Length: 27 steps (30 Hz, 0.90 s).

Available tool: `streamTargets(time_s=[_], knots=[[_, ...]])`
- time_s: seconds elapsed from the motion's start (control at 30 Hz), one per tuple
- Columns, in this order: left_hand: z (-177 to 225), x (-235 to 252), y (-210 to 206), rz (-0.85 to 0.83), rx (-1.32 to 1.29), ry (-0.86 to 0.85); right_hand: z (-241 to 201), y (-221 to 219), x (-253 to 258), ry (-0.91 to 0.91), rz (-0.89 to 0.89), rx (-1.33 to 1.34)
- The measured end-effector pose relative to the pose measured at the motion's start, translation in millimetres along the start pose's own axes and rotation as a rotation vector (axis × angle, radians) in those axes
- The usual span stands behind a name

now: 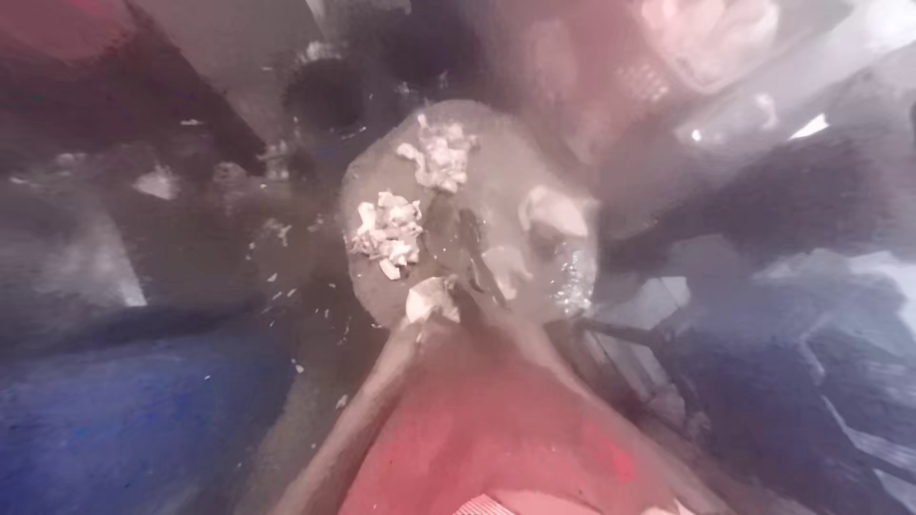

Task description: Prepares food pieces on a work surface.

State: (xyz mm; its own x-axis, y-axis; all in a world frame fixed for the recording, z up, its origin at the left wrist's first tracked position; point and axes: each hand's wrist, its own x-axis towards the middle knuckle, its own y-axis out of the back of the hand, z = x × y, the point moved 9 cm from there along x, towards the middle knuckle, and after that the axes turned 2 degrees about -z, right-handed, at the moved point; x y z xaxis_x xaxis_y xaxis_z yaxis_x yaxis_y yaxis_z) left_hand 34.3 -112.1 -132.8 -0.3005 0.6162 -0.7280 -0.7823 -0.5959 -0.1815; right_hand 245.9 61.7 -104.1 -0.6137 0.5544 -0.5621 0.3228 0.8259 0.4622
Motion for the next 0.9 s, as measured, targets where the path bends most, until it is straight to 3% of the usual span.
streamTargets(time_s=[0.07,0.17,0.23,0.33,0.43,0.53,0.6,0.67,0.73,0.83,0.9], knots=[[16,-3,7,-0.016,0.04,-0.068,-1,-2,1,0.08,-0.023,0.09],[25,-11,18,-0.014,0.089,-0.081,38,-26,10,0.009,-0.256,0.218],[40,-18,14,-0.056,0.097,-0.078,57,-14,15,-0.036,-0.201,0.268],[52,-31,-8,-0.08,0.001,-0.067,58,23,9,-0.111,0.037,0.11],[49,4,-43,-0.006,-0.201,-0.08,-2,70,6,0.019,0.216,0.074],[24,46,-74,0.032,-0.204,-0.023,-86,112,-24,0.342,0.376,0.335],[14,59,-84,0.073,-0.136,-0.012,-130,117,-49,0.526,0.436,0.522],[13,66,-96,0.077,-0.139,-0.022,-135,97,-61,0.604,0.49,0.489],[10,62,-100,0.067,-0.146,-0.008,-88,45,-38,0.44,0.326,0.307],[-7,57,-88,0.017,-0.128,0.025,6,-30,17,-0.024,0.006,0.061],[-10,29,-71,-0.005,-0.046,0.074,11,-39,20,-0.106,-0.086,0.11]])
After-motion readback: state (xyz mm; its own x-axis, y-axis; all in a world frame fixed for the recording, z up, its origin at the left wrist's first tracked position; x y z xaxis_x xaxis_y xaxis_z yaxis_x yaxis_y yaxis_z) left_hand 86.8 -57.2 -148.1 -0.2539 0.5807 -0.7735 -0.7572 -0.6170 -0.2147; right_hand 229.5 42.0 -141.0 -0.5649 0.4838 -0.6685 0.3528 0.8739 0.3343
